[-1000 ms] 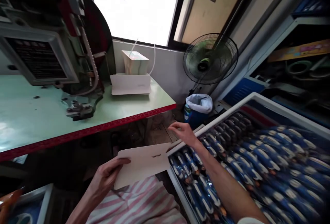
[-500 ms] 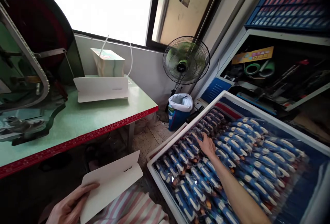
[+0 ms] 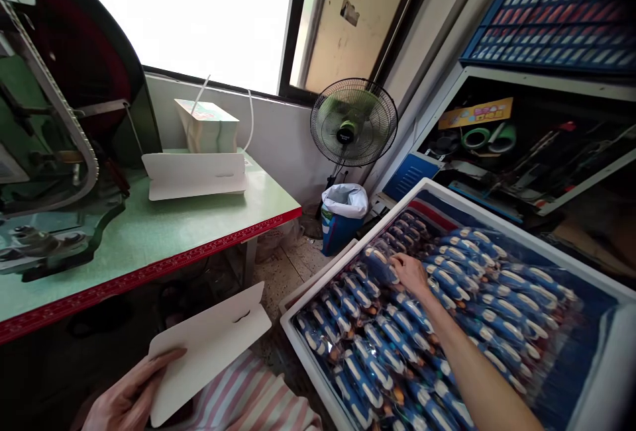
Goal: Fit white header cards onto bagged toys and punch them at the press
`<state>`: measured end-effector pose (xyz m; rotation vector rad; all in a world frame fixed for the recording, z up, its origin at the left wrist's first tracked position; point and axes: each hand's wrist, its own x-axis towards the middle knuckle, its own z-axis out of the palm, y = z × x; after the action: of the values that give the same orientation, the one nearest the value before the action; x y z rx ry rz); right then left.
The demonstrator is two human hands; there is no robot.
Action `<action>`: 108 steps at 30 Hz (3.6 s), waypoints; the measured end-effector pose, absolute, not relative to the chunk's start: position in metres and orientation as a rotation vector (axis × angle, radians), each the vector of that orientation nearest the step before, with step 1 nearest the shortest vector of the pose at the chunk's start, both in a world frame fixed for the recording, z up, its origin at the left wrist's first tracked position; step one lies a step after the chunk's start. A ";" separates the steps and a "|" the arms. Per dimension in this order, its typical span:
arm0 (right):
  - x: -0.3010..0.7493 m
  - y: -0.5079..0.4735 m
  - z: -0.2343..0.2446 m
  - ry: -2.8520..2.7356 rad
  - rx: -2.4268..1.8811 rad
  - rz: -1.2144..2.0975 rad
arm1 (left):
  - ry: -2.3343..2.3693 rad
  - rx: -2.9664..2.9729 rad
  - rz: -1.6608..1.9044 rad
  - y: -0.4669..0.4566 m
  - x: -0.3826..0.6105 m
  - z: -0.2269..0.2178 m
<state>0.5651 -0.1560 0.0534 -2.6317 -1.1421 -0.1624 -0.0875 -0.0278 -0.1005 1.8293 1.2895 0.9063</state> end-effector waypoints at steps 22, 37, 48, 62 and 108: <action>0.165 -0.077 0.086 -0.828 -1.043 1.367 | 1.475 1.934 1.200 -0.090 -0.018 0.007; 0.149 -0.023 0.073 -1.399 -1.015 1.303 | 1.482 1.319 1.226 -0.113 -0.115 0.025; 0.102 -0.029 0.042 -1.477 -1.107 1.043 | 1.610 1.122 1.277 -0.121 -0.133 0.003; 0.070 -0.028 -0.001 -1.365 -1.231 0.960 | 1.554 0.871 1.425 -0.128 -0.155 -0.011; 0.050 -0.011 -0.011 -1.526 -1.251 0.932 | 1.829 1.020 1.578 -0.135 -0.190 0.011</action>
<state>0.0503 -0.0110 -0.0112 -1.2512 -1.5261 0.9318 -0.1901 -0.1348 0.0110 1.0200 1.8289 1.5776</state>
